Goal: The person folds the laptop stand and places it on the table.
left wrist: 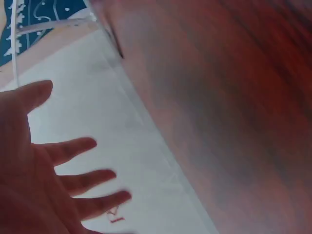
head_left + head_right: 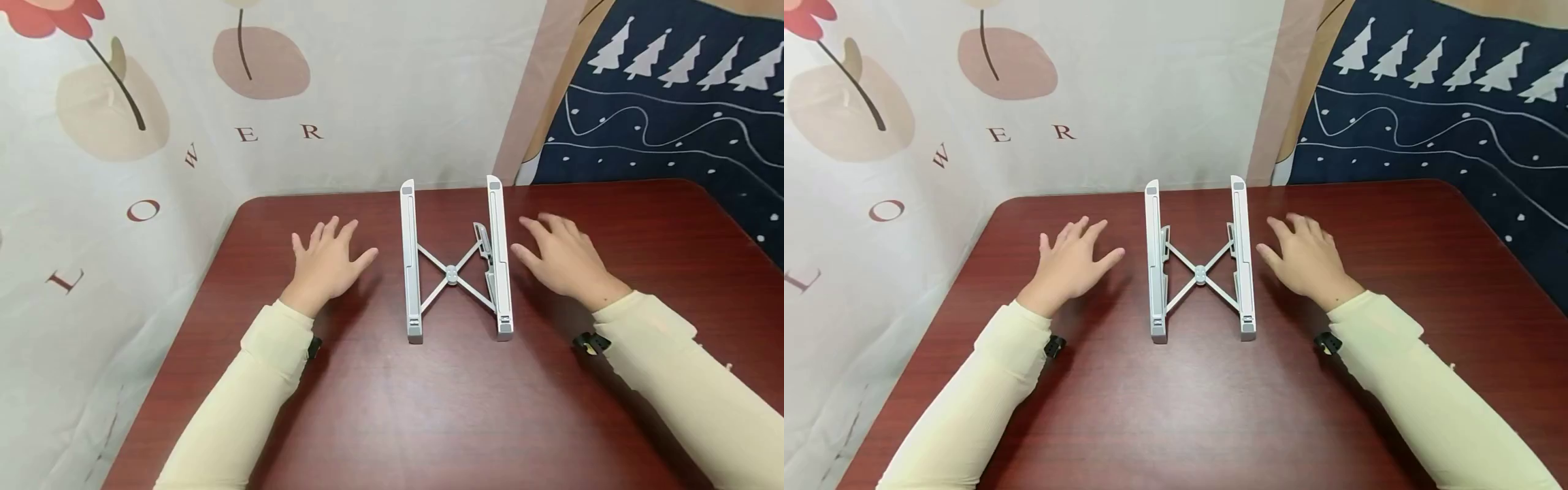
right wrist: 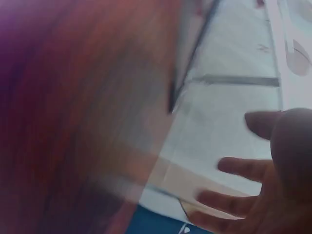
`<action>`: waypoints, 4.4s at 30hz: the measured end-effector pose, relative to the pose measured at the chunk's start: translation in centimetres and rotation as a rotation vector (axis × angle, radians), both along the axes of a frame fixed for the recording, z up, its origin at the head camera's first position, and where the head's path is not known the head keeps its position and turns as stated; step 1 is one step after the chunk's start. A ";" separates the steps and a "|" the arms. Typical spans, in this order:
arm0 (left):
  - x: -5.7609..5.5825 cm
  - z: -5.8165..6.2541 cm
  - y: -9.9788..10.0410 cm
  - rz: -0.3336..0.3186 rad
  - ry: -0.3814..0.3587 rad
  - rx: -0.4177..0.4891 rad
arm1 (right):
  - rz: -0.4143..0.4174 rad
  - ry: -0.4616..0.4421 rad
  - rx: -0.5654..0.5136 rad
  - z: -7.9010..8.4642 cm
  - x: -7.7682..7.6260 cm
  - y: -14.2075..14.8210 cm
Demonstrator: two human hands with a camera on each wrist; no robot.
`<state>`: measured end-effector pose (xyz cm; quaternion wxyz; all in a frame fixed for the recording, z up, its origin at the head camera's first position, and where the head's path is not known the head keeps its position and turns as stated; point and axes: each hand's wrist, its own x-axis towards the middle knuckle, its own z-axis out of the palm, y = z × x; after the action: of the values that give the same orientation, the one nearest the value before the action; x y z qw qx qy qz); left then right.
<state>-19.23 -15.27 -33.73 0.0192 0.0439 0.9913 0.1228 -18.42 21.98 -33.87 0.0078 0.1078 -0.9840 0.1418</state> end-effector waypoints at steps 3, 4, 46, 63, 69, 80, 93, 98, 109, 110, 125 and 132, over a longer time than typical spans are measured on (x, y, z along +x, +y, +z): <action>0.6 0.7 1.0 -0.038 0.068 0.063 | 0.010 0.006 -0.173 0.4 0.9 0.3; 0.9 0.9 1.3 -0.051 0.086 0.089 | 0.011 0.008 -0.226 0.5 1.2 0.4; 5.0 0.4 4.7 -0.314 -0.136 0.119 | 0.279 -0.307 -0.333 -1.4 3.7 -1.0; 4.5 -0.4 4.9 -0.368 -0.201 0.177 | 0.281 -0.344 -0.397 -1.5 3.7 -1.2; 4.5 -0.5 5.0 -0.382 -0.221 0.220 | 0.278 -0.335 -0.390 -1.6 3.8 -1.2; 4.6 -0.3 5.0 -0.384 -0.230 0.233 | 0.283 -0.322 -0.395 -1.4 4.0 -1.5; 4.8 -0.3 5.2 -0.399 -0.214 0.210 | 0.289 -0.311 -0.409 -1.5 4.3 -1.8; 4.8 -0.4 5.3 -0.402 -0.200 0.200 | 0.278 -0.314 -0.402 -1.7 4.3 -1.9; 4.9 -0.5 5.3 -0.404 -0.206 0.209 | 0.275 -0.305 -0.397 -1.9 4.4 -2.2; 4.9 -0.5 5.3 -0.405 -0.204 0.209 | 0.275 -0.305 -0.394 -1.9 4.4 -2.2; 5.2 -0.3 5.6 -0.412 -0.194 0.196 | 0.285 -0.303 -0.377 -1.8 4.7 -2.5; 5.3 -0.3 5.7 -0.412 -0.196 0.194 | 0.291 -0.303 -0.376 -1.7 4.8 -2.7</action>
<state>-13.90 -9.58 -34.03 0.1354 0.2349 0.9384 0.2143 -13.61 19.32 -35.60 -0.1398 0.2221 -0.9045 0.3361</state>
